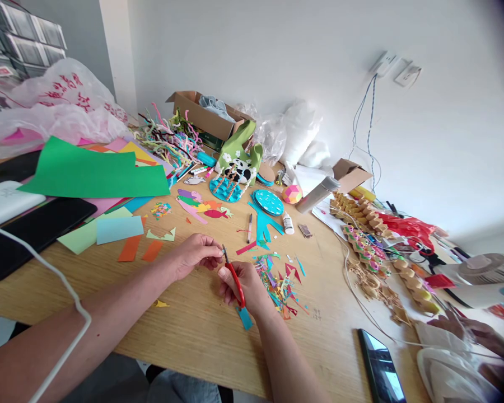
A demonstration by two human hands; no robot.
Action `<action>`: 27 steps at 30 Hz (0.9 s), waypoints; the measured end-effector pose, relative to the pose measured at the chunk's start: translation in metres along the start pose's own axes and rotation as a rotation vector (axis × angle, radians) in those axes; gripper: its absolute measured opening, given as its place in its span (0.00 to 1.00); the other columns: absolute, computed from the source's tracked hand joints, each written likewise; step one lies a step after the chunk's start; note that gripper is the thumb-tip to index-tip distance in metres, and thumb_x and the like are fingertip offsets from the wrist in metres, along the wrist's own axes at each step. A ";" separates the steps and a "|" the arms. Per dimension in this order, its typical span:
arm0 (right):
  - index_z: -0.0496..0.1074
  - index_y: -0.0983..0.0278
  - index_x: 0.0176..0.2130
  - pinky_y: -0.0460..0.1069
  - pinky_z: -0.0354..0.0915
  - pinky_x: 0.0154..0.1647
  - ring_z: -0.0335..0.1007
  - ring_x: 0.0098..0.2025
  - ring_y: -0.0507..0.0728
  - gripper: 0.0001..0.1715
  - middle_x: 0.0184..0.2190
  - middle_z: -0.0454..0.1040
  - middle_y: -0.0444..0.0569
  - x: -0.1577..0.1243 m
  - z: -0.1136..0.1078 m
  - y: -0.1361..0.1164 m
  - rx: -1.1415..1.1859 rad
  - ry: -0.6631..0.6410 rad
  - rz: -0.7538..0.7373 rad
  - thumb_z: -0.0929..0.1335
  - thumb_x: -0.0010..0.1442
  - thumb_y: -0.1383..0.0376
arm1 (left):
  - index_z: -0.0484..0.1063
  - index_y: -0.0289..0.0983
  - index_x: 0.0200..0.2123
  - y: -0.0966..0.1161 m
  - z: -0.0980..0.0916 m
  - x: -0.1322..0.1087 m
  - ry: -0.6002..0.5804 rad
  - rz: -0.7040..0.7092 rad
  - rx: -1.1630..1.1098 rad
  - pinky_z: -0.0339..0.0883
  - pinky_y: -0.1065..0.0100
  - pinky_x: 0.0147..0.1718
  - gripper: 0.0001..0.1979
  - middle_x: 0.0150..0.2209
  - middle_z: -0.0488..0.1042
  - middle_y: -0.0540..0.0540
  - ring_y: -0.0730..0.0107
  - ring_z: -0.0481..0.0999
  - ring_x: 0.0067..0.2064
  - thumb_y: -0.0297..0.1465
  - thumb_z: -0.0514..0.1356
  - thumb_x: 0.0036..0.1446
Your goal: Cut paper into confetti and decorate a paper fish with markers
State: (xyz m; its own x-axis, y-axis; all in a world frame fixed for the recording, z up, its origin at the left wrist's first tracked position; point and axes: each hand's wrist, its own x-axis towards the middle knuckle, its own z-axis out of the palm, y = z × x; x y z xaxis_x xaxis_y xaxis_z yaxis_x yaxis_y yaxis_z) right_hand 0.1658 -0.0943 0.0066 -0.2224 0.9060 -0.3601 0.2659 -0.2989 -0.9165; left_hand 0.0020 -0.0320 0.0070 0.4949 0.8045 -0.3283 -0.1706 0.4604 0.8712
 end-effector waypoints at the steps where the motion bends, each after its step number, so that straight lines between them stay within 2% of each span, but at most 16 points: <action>1: 0.66 0.65 0.26 0.43 0.59 0.13 0.65 0.14 0.50 0.34 0.17 0.73 0.46 0.000 0.000 0.000 0.004 -0.004 -0.003 0.71 0.47 0.37 | 0.74 0.34 0.24 0.000 0.000 0.000 0.001 0.001 0.001 0.63 0.69 0.28 0.10 0.22 0.76 0.49 0.74 0.71 0.24 0.32 0.67 0.34; 7: 0.67 0.66 0.26 0.43 0.61 0.14 0.65 0.14 0.49 0.33 0.17 0.73 0.46 0.000 -0.001 0.001 0.020 -0.016 -0.028 0.71 0.48 0.39 | 0.73 0.34 0.23 0.000 0.000 0.000 -0.006 0.010 0.028 0.62 0.70 0.27 0.09 0.20 0.74 0.50 0.75 0.70 0.24 0.31 0.67 0.34; 18: 0.65 0.65 0.24 0.41 0.56 0.10 0.64 0.13 0.49 0.34 0.15 0.71 0.45 0.000 -0.002 -0.003 -0.015 0.015 0.011 0.71 0.45 0.37 | 0.74 0.34 0.24 0.001 -0.002 0.000 0.005 0.004 0.033 0.64 0.69 0.28 0.10 0.21 0.76 0.49 0.73 0.71 0.25 0.34 0.66 0.36; 27: 0.66 0.65 0.25 0.42 0.58 0.11 0.65 0.14 0.50 0.33 0.15 0.71 0.44 -0.001 -0.001 -0.002 -0.003 0.018 0.011 0.72 0.46 0.39 | 0.74 0.35 0.24 -0.001 -0.001 0.001 0.025 0.014 0.032 0.64 0.69 0.28 0.11 0.21 0.75 0.51 0.74 0.70 0.24 0.32 0.67 0.33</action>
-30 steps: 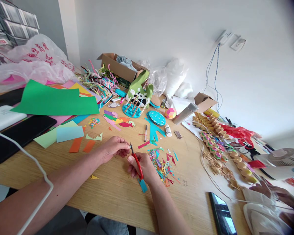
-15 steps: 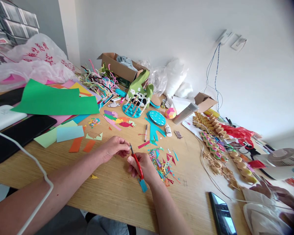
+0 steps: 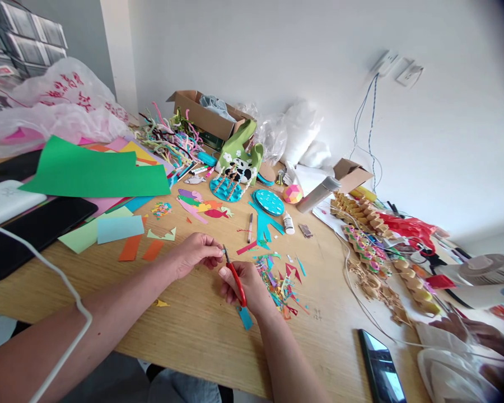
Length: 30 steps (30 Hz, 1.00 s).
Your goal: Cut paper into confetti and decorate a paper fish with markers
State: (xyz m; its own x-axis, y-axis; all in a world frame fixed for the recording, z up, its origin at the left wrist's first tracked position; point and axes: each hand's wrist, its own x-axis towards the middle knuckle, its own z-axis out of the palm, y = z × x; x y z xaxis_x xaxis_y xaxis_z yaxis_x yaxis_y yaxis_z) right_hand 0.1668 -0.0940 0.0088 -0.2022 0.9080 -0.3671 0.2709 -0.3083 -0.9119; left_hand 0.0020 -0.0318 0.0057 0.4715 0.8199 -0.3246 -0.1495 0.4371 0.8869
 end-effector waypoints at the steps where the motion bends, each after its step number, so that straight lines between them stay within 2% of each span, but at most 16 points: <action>1: 0.66 0.65 0.25 0.42 0.58 0.11 0.65 0.14 0.50 0.33 0.15 0.71 0.44 0.000 0.000 0.000 0.001 -0.003 -0.003 0.72 0.46 0.39 | 0.74 0.35 0.24 0.000 0.000 0.000 -0.001 -0.001 0.000 0.64 0.69 0.29 0.11 0.21 0.75 0.50 0.74 0.70 0.24 0.32 0.67 0.33; 11: 0.67 0.66 0.26 0.43 0.60 0.14 0.65 0.14 0.49 0.35 0.18 0.74 0.47 0.001 0.001 -0.001 0.020 -0.029 -0.034 0.71 0.46 0.37 | 0.74 0.34 0.24 0.000 0.000 0.000 -0.026 0.008 0.006 0.62 0.70 0.27 0.09 0.21 0.75 0.50 0.74 0.71 0.24 0.31 0.66 0.35; 30: 0.65 0.64 0.25 0.42 0.57 0.12 0.66 0.15 0.50 0.32 0.17 0.72 0.45 -0.001 0.000 -0.003 -0.024 -0.015 -0.003 0.72 0.46 0.39 | 0.74 0.35 0.23 0.003 0.001 -0.002 -0.015 0.010 0.015 0.64 0.69 0.29 0.10 0.22 0.75 0.50 0.74 0.70 0.24 0.33 0.66 0.34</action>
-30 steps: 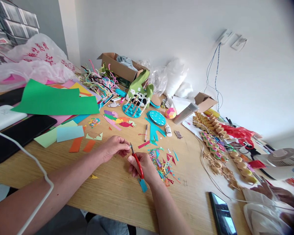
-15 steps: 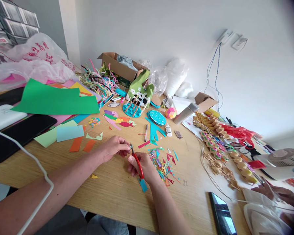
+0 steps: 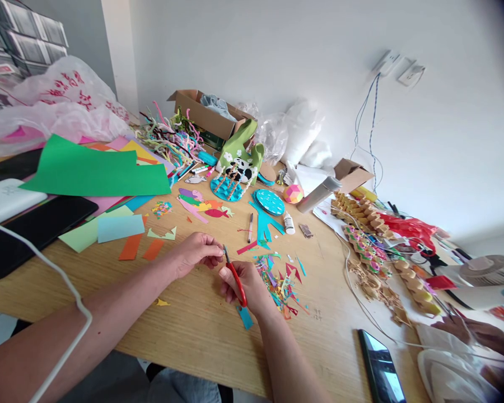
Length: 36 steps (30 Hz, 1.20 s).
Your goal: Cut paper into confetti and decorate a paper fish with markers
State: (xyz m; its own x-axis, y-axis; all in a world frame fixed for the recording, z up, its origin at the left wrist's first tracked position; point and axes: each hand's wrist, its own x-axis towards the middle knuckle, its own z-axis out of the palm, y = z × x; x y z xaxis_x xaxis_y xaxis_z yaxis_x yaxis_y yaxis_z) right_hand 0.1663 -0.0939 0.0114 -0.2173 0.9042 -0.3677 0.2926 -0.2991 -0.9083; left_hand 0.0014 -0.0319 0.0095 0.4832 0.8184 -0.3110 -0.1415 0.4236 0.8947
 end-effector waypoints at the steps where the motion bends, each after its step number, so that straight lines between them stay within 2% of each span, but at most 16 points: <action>1: 0.65 0.64 0.25 0.42 0.57 0.13 0.66 0.15 0.50 0.32 0.17 0.72 0.45 0.000 0.000 0.000 -0.006 0.000 0.000 0.71 0.46 0.39 | 0.74 0.35 0.23 0.000 0.000 0.000 -0.002 0.004 0.005 0.63 0.69 0.29 0.09 0.21 0.74 0.50 0.74 0.70 0.24 0.32 0.66 0.34; 10: 0.63 0.64 0.24 0.42 0.56 0.11 0.64 0.14 0.50 0.33 0.16 0.71 0.44 -0.001 -0.002 0.000 -0.038 -0.003 0.029 0.72 0.45 0.38 | 0.74 0.35 0.23 -0.001 -0.001 0.000 0.003 0.022 0.051 0.63 0.69 0.29 0.07 0.21 0.73 0.51 0.74 0.69 0.24 0.31 0.65 0.36; 19: 0.63 0.63 0.23 0.42 0.57 0.12 0.63 0.13 0.49 0.33 0.15 0.70 0.43 -0.001 -0.001 -0.002 -0.040 0.019 0.021 0.71 0.46 0.38 | 0.74 0.34 0.24 0.001 -0.002 0.001 0.002 0.004 0.026 0.64 0.67 0.29 0.11 0.22 0.75 0.47 0.72 0.71 0.25 0.37 0.64 0.40; 27: 0.63 0.63 0.24 0.43 0.57 0.12 0.63 0.14 0.50 0.32 0.15 0.70 0.42 -0.001 -0.001 -0.001 -0.046 0.046 0.055 0.72 0.44 0.39 | 0.74 0.34 0.23 0.000 -0.001 0.000 0.023 0.057 0.073 0.63 0.69 0.28 0.08 0.21 0.74 0.49 0.74 0.70 0.24 0.32 0.66 0.37; 36: 0.62 0.63 0.23 0.43 0.56 0.11 0.62 0.13 0.49 0.33 0.14 0.69 0.42 0.000 0.000 -0.001 -0.068 0.059 0.046 0.72 0.44 0.38 | 0.74 0.34 0.24 0.001 0.000 -0.001 0.018 0.063 0.078 0.64 0.68 0.29 0.09 0.23 0.75 0.47 0.73 0.71 0.25 0.34 0.65 0.39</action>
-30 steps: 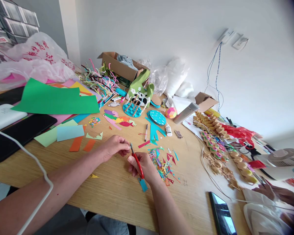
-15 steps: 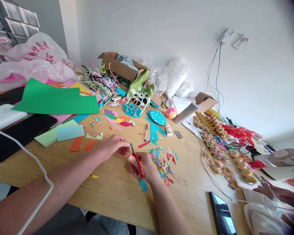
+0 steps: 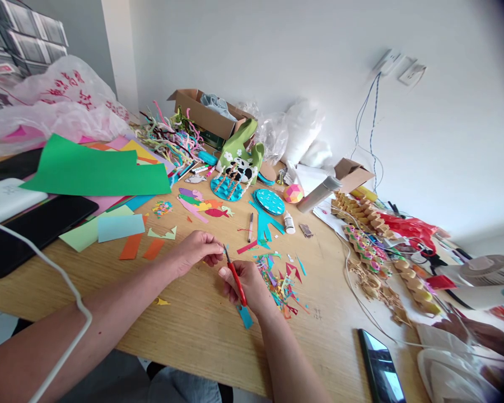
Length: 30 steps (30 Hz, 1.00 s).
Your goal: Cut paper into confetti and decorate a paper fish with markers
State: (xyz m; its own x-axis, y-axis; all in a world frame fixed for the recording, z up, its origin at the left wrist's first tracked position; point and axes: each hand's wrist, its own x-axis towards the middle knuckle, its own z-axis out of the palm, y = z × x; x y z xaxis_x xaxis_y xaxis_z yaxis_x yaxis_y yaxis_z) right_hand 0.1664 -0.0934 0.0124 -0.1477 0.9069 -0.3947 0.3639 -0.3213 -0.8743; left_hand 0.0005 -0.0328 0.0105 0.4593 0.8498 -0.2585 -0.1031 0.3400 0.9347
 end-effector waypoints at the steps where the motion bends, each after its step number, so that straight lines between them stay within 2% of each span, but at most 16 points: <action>1: 0.62 0.62 0.23 0.43 0.55 0.11 0.62 0.13 0.49 0.33 0.14 0.69 0.42 0.000 0.000 0.000 -0.006 0.006 0.000 0.72 0.44 0.38 | 0.74 0.34 0.24 0.000 0.000 0.000 -0.001 0.000 0.000 0.65 0.68 0.29 0.09 0.23 0.75 0.48 0.72 0.71 0.25 0.33 0.65 0.38; 6: 0.63 0.62 0.22 0.43 0.53 0.10 0.62 0.13 0.50 0.32 0.13 0.68 0.42 0.002 0.001 0.002 -0.049 0.040 -0.011 0.72 0.45 0.39 | 0.74 0.35 0.24 -0.001 0.000 0.002 0.005 0.014 0.006 0.64 0.68 0.28 0.08 0.21 0.74 0.49 0.73 0.70 0.24 0.32 0.66 0.36; 17: 0.61 0.61 0.21 0.45 0.51 0.12 0.63 0.13 0.52 0.30 0.14 0.68 0.45 0.003 0.001 0.005 -0.196 0.176 -0.064 0.73 0.46 0.42 | 0.73 0.35 0.25 -0.001 -0.002 0.003 0.013 0.049 0.116 0.66 0.66 0.29 0.10 0.23 0.75 0.47 0.70 0.72 0.25 0.35 0.63 0.39; 22: 0.61 0.61 0.21 0.45 0.52 0.14 0.64 0.14 0.53 0.28 0.15 0.70 0.47 0.006 -0.004 0.004 -0.204 0.250 -0.068 0.72 0.48 0.43 | 0.74 0.38 0.21 -0.004 -0.016 0.012 0.124 0.132 0.395 0.62 0.67 0.28 0.06 0.22 0.74 0.48 0.67 0.71 0.26 0.34 0.64 0.40; 25: 0.61 0.61 0.21 0.45 0.53 0.14 0.64 0.14 0.53 0.29 0.15 0.70 0.47 0.008 -0.009 0.005 -0.153 0.257 -0.055 0.72 0.47 0.43 | 0.74 0.40 0.17 -0.007 -0.025 0.020 0.217 0.218 0.617 0.61 0.66 0.34 0.03 0.24 0.73 0.48 0.63 0.71 0.31 0.29 0.65 0.37; 30: 0.61 0.61 0.21 0.45 0.52 0.14 0.62 0.13 0.52 0.31 0.14 0.68 0.46 0.010 -0.014 0.009 -0.087 0.284 -0.069 0.72 0.46 0.40 | 0.74 0.41 0.15 -0.009 -0.031 0.025 0.249 0.297 0.873 0.60 0.63 0.42 0.08 0.25 0.73 0.47 0.60 0.71 0.36 0.23 0.64 0.38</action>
State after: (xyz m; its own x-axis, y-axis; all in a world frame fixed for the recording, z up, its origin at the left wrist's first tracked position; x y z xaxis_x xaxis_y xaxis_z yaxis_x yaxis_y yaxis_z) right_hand 0.1814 -0.0834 0.0049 0.0843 0.9696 -0.2299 0.4411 -0.2432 -0.8639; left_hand -0.0143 -0.0026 -0.0114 0.3092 0.9485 0.0684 0.5557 -0.2385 0.7964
